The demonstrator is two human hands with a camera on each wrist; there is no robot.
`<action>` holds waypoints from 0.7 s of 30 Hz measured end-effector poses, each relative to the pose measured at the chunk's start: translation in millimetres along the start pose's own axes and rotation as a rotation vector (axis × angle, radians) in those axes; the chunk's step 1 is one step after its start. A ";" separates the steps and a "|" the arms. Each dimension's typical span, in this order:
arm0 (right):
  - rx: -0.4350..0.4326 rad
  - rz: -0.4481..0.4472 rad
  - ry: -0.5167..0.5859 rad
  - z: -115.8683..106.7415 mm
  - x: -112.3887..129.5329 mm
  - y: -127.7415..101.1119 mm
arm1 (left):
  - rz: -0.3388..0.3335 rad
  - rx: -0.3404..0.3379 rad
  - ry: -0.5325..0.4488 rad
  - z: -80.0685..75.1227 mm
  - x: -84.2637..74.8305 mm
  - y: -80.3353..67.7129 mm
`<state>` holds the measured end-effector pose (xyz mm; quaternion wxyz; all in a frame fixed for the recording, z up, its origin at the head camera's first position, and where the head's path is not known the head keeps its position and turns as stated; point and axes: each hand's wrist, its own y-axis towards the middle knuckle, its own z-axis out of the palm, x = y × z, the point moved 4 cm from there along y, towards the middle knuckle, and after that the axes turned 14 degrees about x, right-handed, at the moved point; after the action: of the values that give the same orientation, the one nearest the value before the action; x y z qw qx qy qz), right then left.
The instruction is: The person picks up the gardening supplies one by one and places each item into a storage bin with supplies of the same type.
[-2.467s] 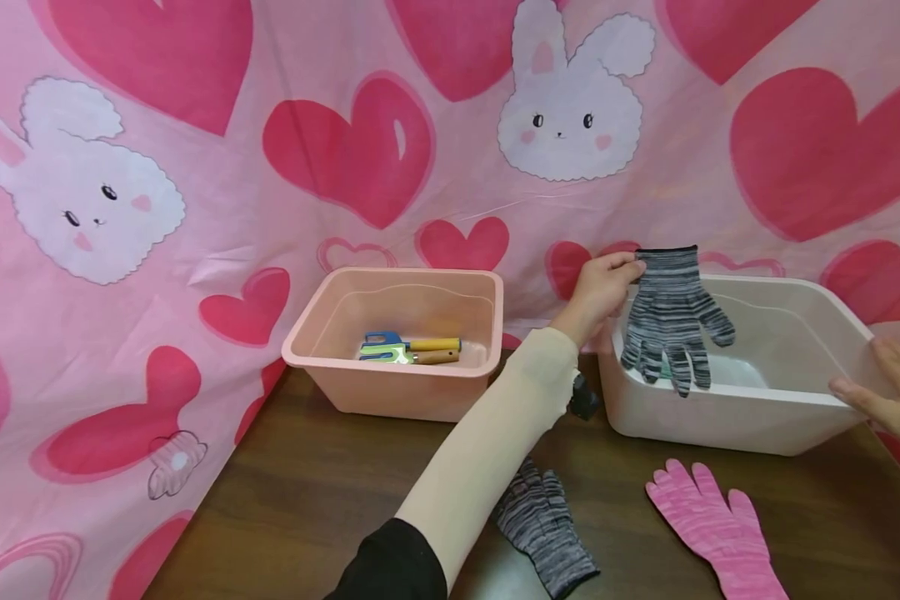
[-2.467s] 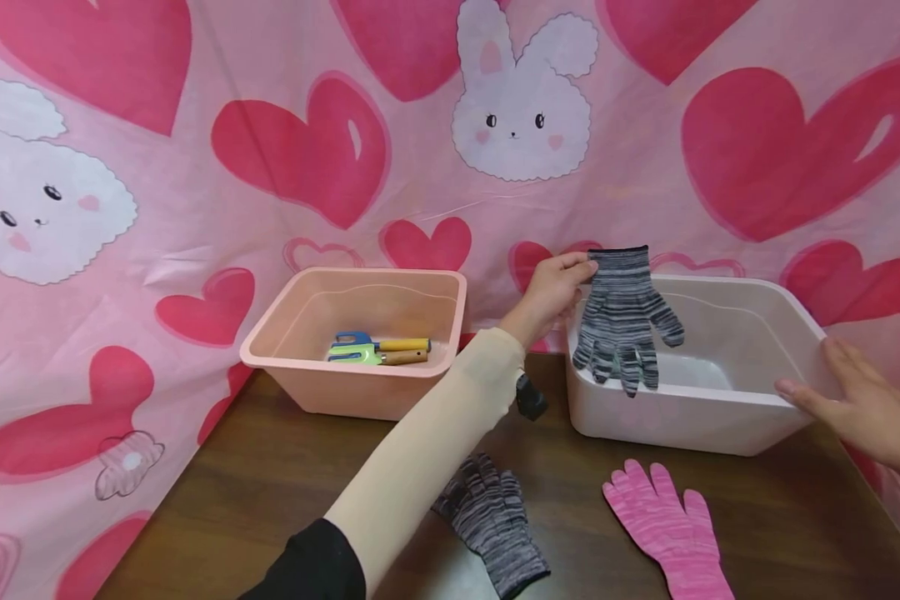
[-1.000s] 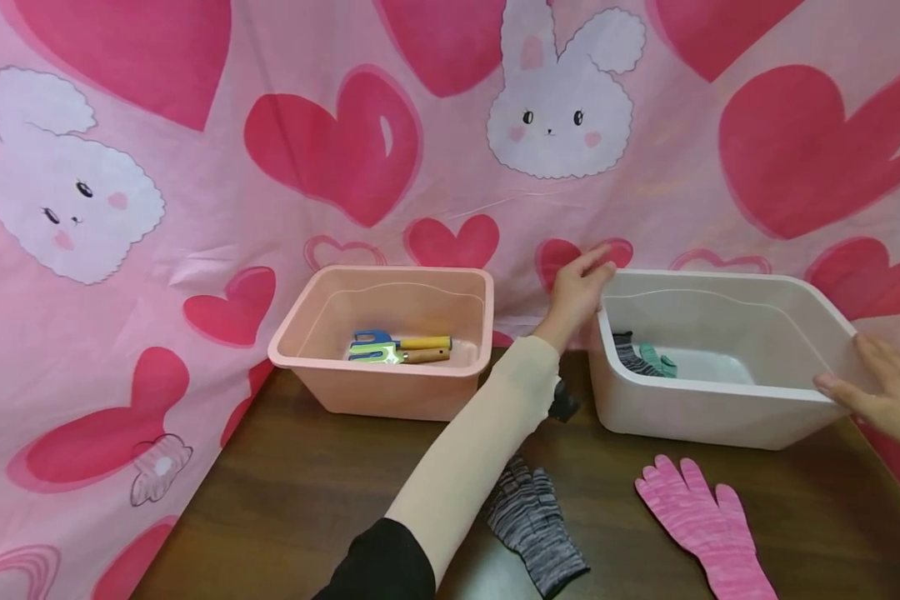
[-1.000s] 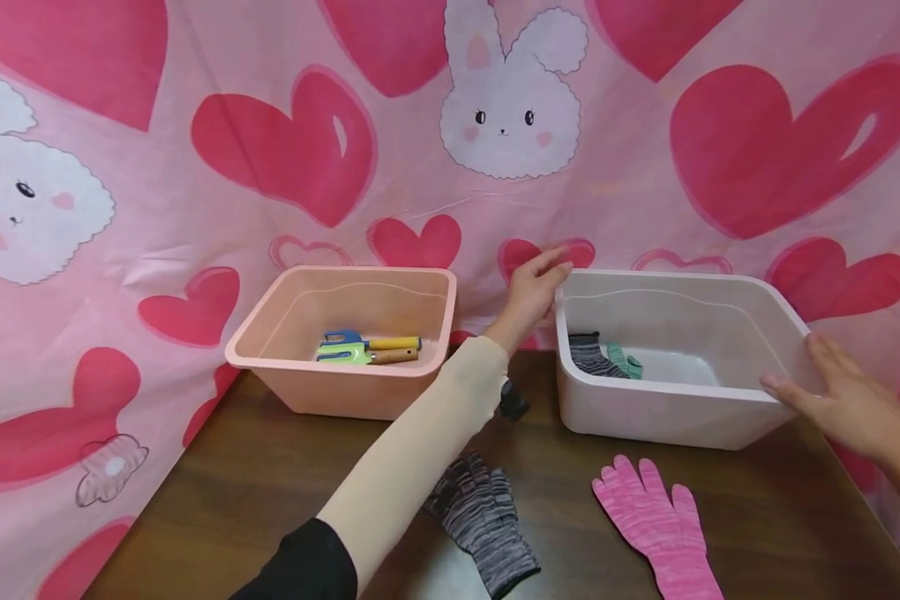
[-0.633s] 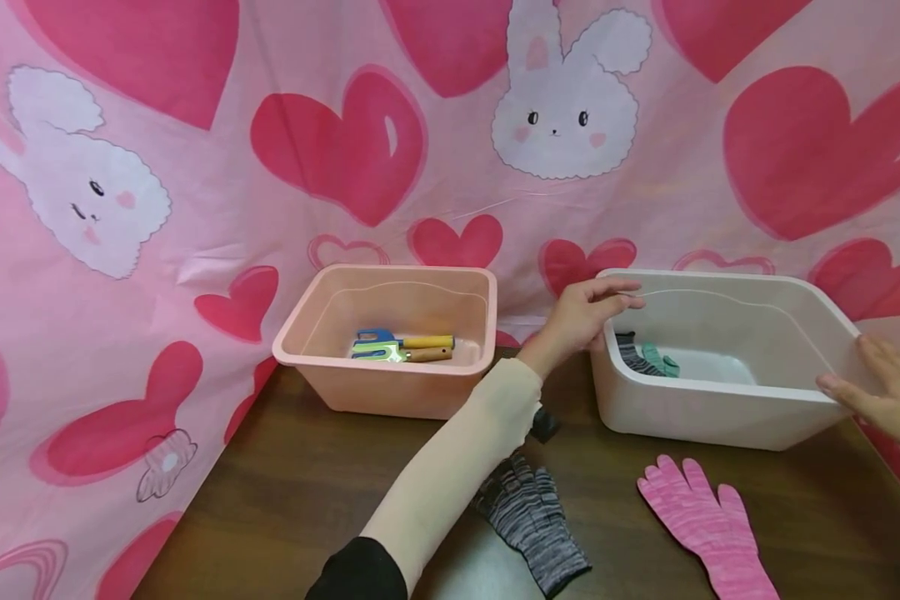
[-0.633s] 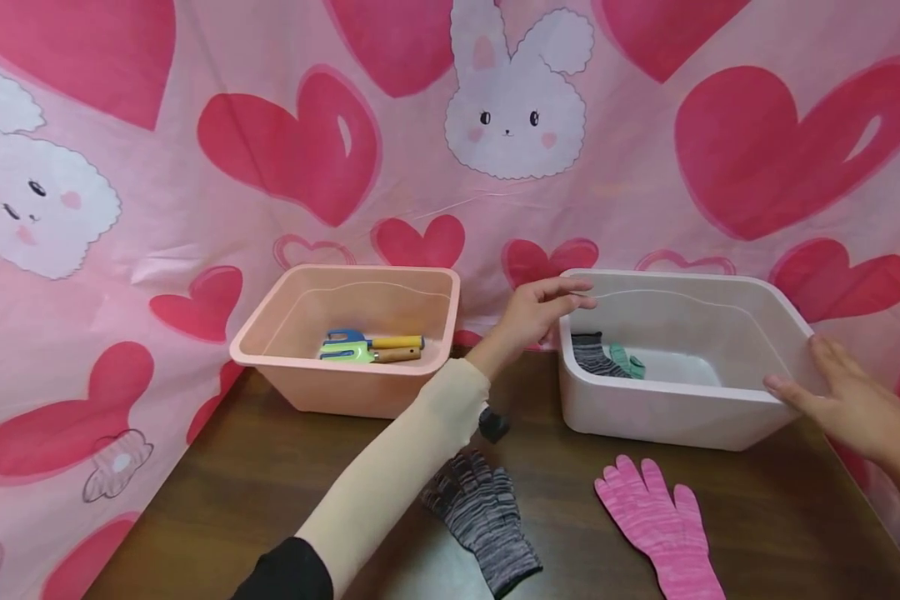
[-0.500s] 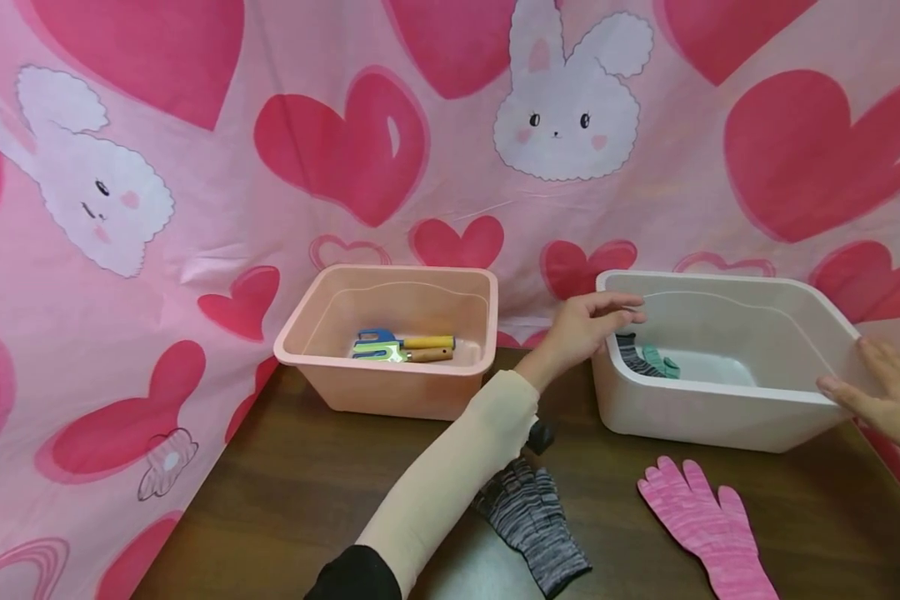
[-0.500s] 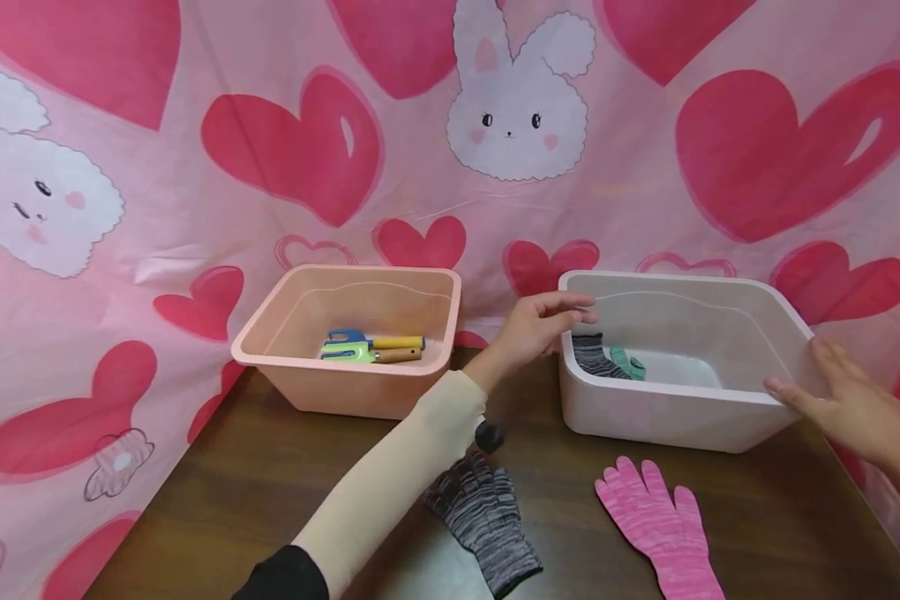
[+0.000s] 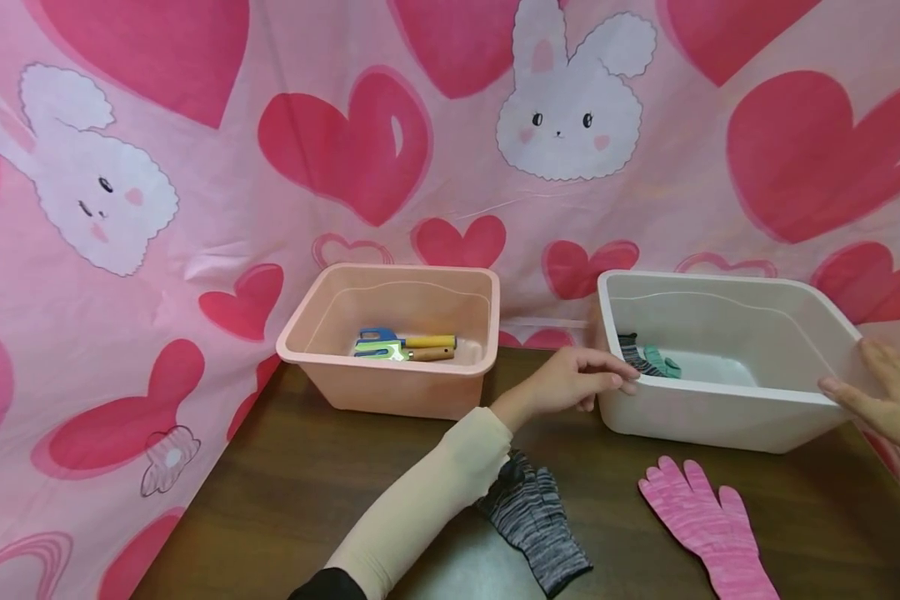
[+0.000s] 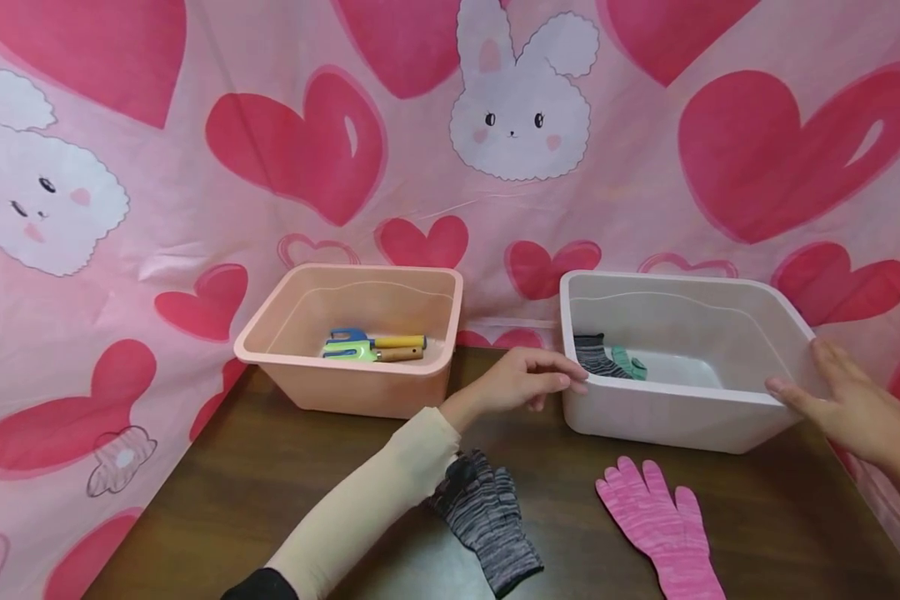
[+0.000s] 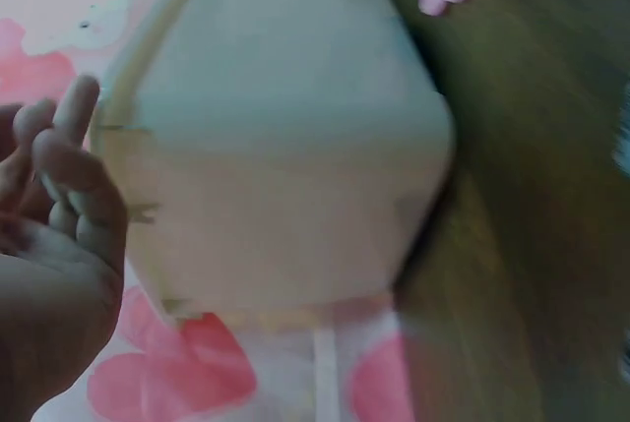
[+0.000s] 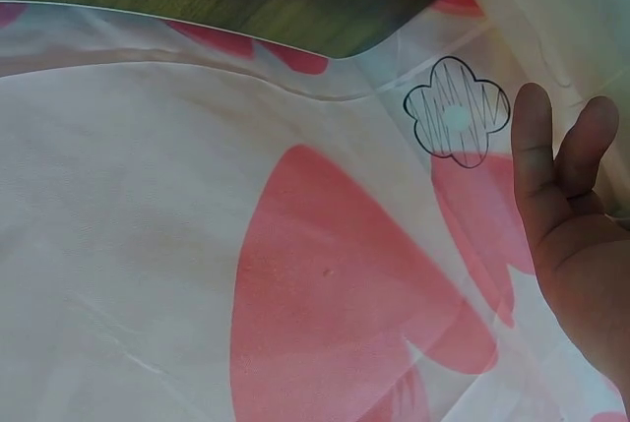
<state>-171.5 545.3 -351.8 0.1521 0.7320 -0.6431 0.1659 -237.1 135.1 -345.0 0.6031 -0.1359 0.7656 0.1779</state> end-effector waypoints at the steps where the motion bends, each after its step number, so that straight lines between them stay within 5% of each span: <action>1: 0.001 0.003 -0.002 0.0 0.0 0.2 | -0.030 0.029 0.042 1.8 4.3 -3.2; 9: 0.000 -0.017 0.004 0.9 0.6 1.3 | -0.272 0.342 0.554 25.5 38.7 -31.2; 17: -0.015 -0.008 0.004 1.6 -1.8 1.1 | -0.366 0.601 0.701 65.3 51.1 -52.5; 21: -0.024 -0.018 0.014 2.4 -2.3 0.5 | -0.407 0.677 0.808 85.8 57.9 -64.0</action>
<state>-172.2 546.3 -354.9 0.1668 0.7346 -0.6374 0.1620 -148.6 115.4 -426.2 0.2940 -0.1372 0.9084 -0.2638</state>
